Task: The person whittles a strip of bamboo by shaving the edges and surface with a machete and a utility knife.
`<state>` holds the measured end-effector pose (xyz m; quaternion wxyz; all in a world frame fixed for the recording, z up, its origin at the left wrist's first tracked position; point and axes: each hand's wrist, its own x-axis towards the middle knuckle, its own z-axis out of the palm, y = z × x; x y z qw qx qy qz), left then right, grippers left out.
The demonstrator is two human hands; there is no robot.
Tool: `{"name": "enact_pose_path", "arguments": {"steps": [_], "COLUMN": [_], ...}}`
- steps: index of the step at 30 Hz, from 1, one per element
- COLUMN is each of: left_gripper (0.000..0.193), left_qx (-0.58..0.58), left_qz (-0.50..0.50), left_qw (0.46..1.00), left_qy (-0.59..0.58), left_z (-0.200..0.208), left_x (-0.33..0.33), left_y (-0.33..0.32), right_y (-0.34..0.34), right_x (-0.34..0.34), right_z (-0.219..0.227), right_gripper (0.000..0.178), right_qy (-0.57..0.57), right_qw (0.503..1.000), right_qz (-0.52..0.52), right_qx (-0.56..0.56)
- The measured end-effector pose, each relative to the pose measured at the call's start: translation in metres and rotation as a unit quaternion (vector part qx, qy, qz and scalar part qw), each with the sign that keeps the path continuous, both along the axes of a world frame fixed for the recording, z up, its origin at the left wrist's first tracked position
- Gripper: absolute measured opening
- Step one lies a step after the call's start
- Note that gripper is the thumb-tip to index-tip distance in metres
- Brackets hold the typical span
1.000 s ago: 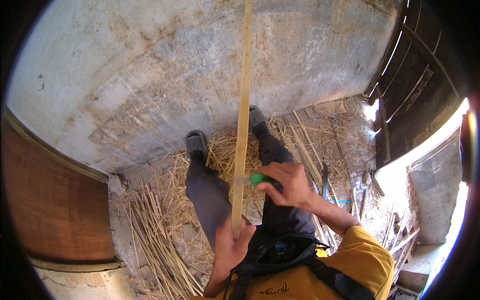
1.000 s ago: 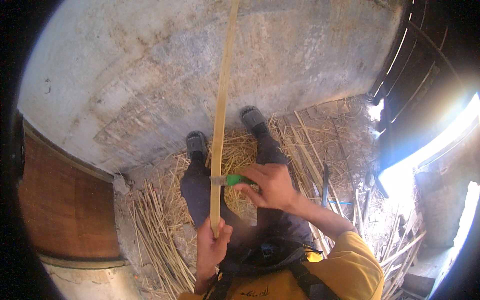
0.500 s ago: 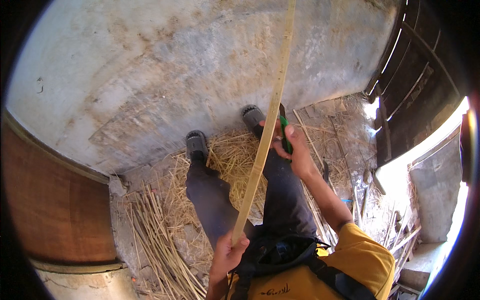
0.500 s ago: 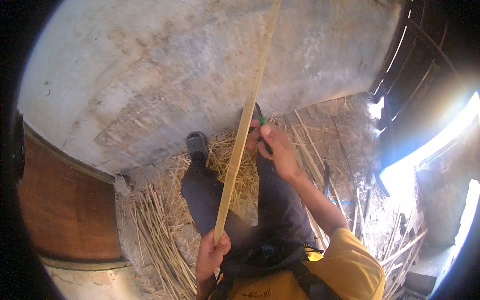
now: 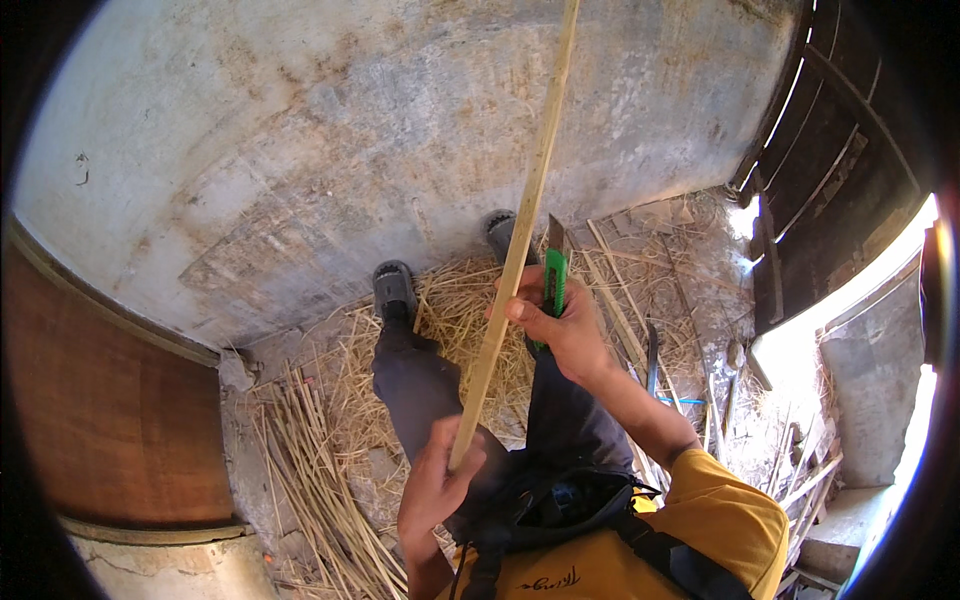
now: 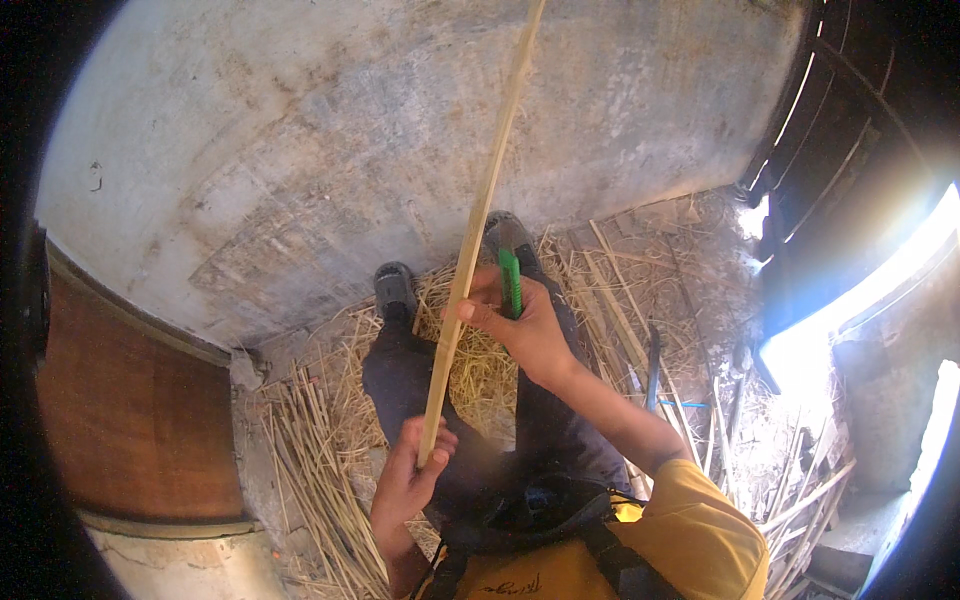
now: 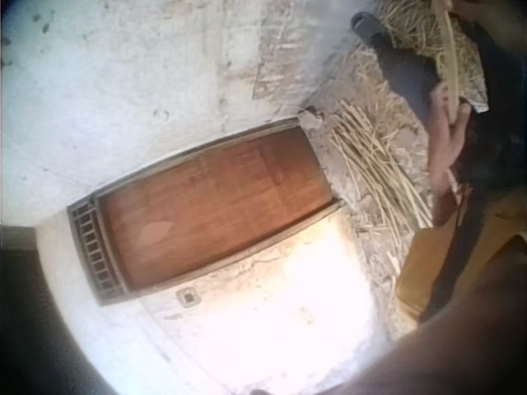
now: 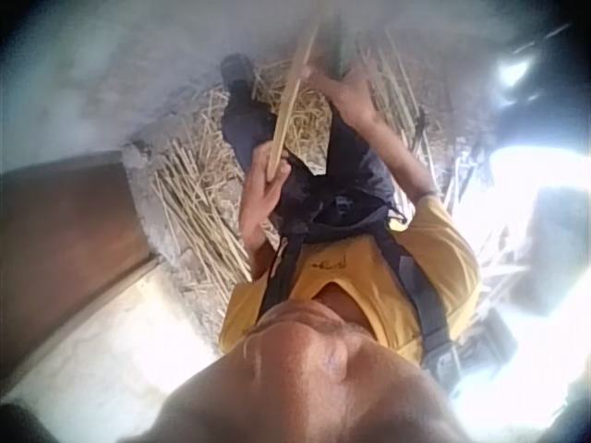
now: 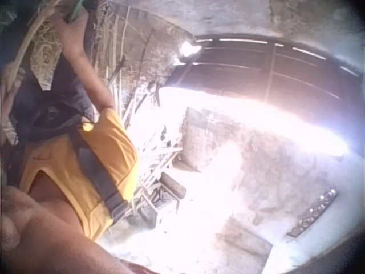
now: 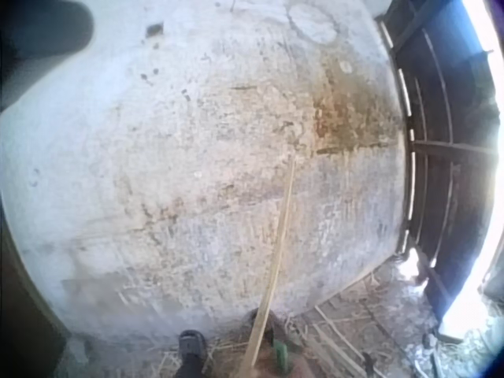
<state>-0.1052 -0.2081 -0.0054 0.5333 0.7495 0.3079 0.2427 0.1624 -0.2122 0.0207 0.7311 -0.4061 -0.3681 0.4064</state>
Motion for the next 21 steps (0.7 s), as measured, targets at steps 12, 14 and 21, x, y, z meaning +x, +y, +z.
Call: {"name": "enact_pose_path", "arguments": {"steps": [12, 14, 21], "left_gripper": [0.042, 0.032, 0.021], "left_qx": [0.157, 0.154, 0.07], "left_qz": [0.116, 0.113, 0.109], "left_qw": [0.973, 0.974, 0.989], "left_qy": [0.12, 0.126, 0.069], "left_z": [0.05, 0.049, 0.044], "left_x": [0.041, 0.044, 0.044], "left_y": [-0.003, -0.002, -0.003], "right_y": [0.001, -0.002, -0.022], "right_x": [-0.011, -0.011, 0.017], "right_z": [-0.008, -0.009, 0.002], "right_gripper": [0.032, 0.033, 0.031], "right_qy": [-0.07, -0.091, -0.389], "right_qw": [0.997, 0.995, 0.918], "right_qz": [-0.026, -0.025, -0.051], "right_qx": [-0.034, -0.044, -0.054]}}
